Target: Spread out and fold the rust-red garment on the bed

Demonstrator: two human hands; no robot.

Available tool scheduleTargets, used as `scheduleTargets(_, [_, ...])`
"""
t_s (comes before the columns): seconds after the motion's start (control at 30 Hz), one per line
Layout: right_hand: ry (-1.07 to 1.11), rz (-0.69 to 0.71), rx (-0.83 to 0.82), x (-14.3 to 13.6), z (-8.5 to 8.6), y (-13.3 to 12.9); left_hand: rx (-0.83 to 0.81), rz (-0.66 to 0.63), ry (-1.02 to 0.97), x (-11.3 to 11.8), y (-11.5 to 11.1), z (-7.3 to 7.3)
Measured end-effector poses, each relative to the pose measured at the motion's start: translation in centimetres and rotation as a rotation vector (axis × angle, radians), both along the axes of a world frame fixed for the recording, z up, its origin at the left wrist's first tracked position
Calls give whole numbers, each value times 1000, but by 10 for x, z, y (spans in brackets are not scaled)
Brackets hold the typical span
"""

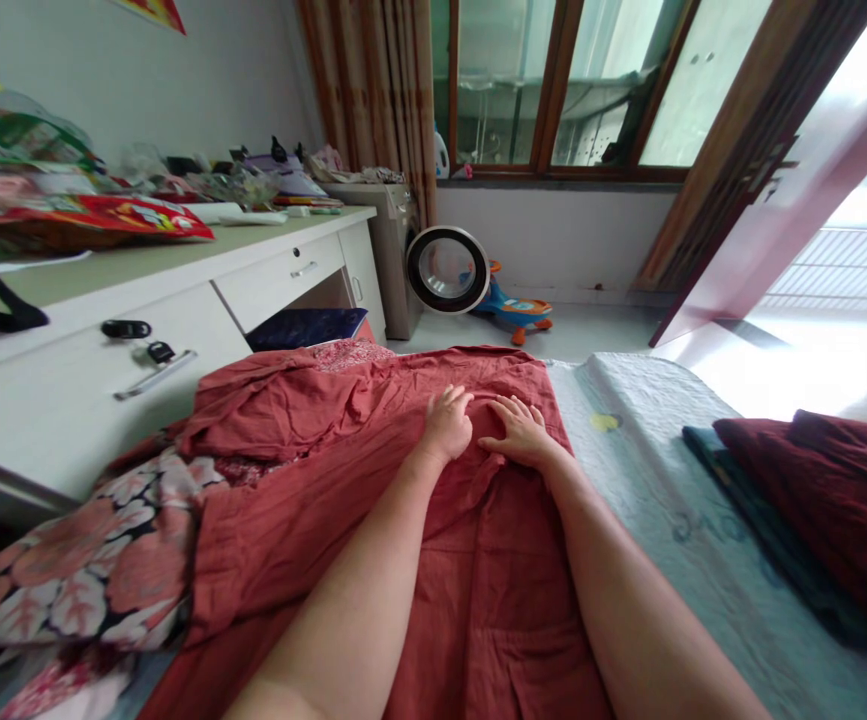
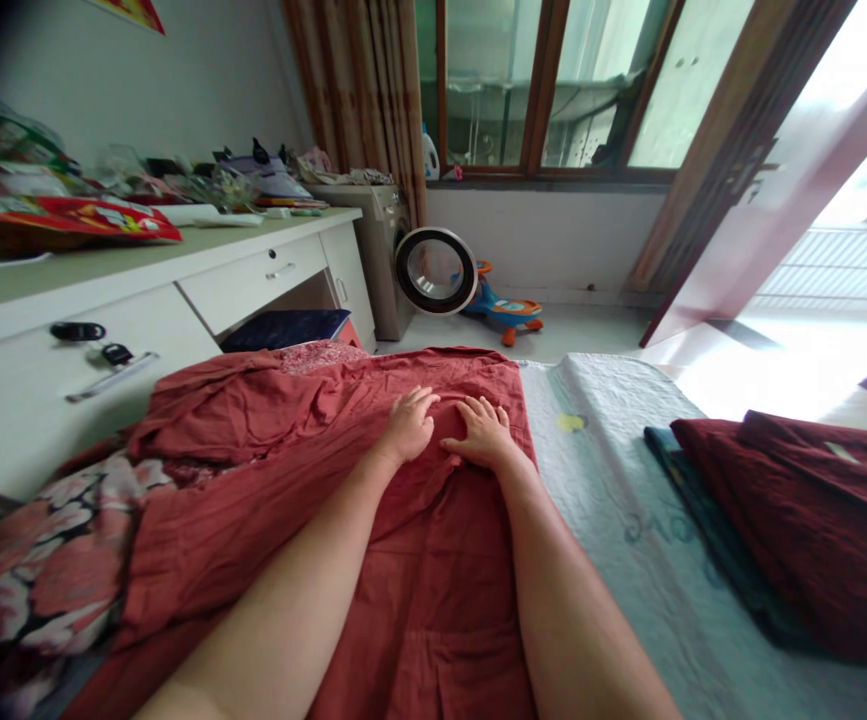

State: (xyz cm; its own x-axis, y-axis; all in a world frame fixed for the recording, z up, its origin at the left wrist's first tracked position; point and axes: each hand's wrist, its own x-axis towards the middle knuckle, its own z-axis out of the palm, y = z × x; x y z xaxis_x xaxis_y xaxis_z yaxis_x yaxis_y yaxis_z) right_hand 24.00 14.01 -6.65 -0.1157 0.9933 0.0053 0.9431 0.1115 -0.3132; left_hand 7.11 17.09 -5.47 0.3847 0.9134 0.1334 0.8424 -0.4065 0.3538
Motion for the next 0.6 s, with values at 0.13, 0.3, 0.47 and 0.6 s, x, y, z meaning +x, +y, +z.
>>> scheduleTargets(0.13, [35, 23, 11, 2, 2, 0, -24, -134, 79, 6, -3, -10])
scheduleTargets(0.3, [188, -66, 153, 9, 5, 6, -7, -117, 135, 5, -11, -7])
scheduleTargets(0.47, [155, -75, 229, 9, 0, 9, 63, -160, 79, 8, -13, -4])
scheduleTargets(0.6, [-8, -58, 95, 3, -5, 8, 101, -228, 27, 12, -14, -5])
